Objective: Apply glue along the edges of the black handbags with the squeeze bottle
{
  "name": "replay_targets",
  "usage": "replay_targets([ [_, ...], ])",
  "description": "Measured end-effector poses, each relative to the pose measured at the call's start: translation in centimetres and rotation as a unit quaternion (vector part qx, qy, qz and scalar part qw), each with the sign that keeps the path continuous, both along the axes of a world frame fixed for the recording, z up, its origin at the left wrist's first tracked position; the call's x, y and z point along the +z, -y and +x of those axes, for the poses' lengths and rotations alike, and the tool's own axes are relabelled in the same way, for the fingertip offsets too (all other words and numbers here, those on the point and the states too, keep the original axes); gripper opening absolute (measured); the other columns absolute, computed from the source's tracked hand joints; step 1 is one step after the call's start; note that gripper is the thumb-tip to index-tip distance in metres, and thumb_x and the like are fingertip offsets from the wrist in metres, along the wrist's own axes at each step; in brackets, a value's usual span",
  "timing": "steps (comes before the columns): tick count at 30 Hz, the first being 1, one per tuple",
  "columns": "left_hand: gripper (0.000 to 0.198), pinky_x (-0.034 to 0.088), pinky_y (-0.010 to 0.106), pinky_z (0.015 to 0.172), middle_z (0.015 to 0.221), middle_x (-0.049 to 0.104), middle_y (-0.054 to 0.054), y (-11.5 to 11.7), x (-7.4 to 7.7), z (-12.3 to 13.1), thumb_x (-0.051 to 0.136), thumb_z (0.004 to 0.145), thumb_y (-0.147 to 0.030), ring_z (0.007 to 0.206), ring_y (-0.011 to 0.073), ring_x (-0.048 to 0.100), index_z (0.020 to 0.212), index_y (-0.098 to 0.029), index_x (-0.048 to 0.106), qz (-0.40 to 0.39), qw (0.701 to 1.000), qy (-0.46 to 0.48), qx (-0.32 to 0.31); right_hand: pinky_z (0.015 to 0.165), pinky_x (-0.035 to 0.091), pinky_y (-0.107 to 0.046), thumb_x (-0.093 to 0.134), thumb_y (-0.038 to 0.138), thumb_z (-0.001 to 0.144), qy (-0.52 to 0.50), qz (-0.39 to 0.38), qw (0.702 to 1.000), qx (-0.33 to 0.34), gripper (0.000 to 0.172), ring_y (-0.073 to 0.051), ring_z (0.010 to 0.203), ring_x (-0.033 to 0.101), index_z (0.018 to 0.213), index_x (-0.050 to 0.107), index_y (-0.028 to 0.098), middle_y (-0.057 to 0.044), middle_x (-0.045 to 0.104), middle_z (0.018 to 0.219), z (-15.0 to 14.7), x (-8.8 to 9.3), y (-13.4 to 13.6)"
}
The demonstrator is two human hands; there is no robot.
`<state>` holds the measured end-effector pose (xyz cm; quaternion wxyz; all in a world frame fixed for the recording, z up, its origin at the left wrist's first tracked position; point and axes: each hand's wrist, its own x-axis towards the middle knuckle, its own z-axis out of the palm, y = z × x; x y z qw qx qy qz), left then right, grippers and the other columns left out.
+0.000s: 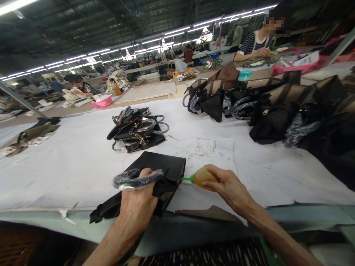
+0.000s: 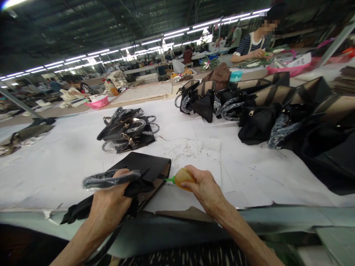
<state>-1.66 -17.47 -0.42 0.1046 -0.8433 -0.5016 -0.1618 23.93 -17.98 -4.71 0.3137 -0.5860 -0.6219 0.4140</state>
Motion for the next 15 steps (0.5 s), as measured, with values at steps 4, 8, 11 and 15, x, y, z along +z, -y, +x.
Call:
replay_targets([
  [4,0.042,0.048,0.032,0.064,0.104,0.060,0.006,0.1,0.0,-0.1,0.041,0.066,-0.005,0.080,0.0224,0.062,0.101,-0.019,0.060,-0.007,1.000,0.001,0.009,0.056,0.034,-0.028,0.055,0.028,0.076,0.039,0.025,0.999,-0.018,0.006,-0.017,0.062,0.051,0.078,0.058,0.024,0.004,0.057,0.064,-0.5,-0.2,-0.3],
  [8,0.040,0.048,0.032,0.065,0.104,0.060,0.006,0.2,0.0,-0.3,0.042,0.068,-0.006,0.081,0.0218,0.061,0.102,-0.020,0.059,-0.015,1.000,0.008,0.009,0.065,0.037,-0.030,0.052,0.029,0.078,0.053,0.067,0.996,-0.009,0.008,-0.019,0.073,0.053,0.082,0.058,0.024,0.001,0.059,0.077,-1.2,-0.1,0.3],
  [11,0.038,0.048,0.031,0.065,0.103,0.060,0.006,0.2,0.0,-0.2,0.042,0.069,-0.006,0.080,0.0214,0.061,0.100,-0.020,0.060,-0.017,1.000,0.008,0.009,0.068,0.038,-0.030,0.052,0.030,0.080,0.048,0.076,0.996,0.004,0.010,-0.020,0.075,0.053,0.084,0.059,0.024,0.000,0.060,0.079,-1.4,0.0,0.9],
  [15,0.039,0.048,0.031,0.065,0.107,0.059,0.007,0.2,0.0,-0.1,0.041,0.069,-0.007,0.082,0.0217,0.061,0.101,-0.019,0.060,-0.018,1.000,-0.002,0.019,0.058,0.038,-0.028,0.055,0.028,0.079,0.032,0.044,0.999,-0.004,0.006,-0.017,0.063,0.051,0.077,0.058,0.024,0.003,0.056,0.065,-0.5,0.5,1.3],
])
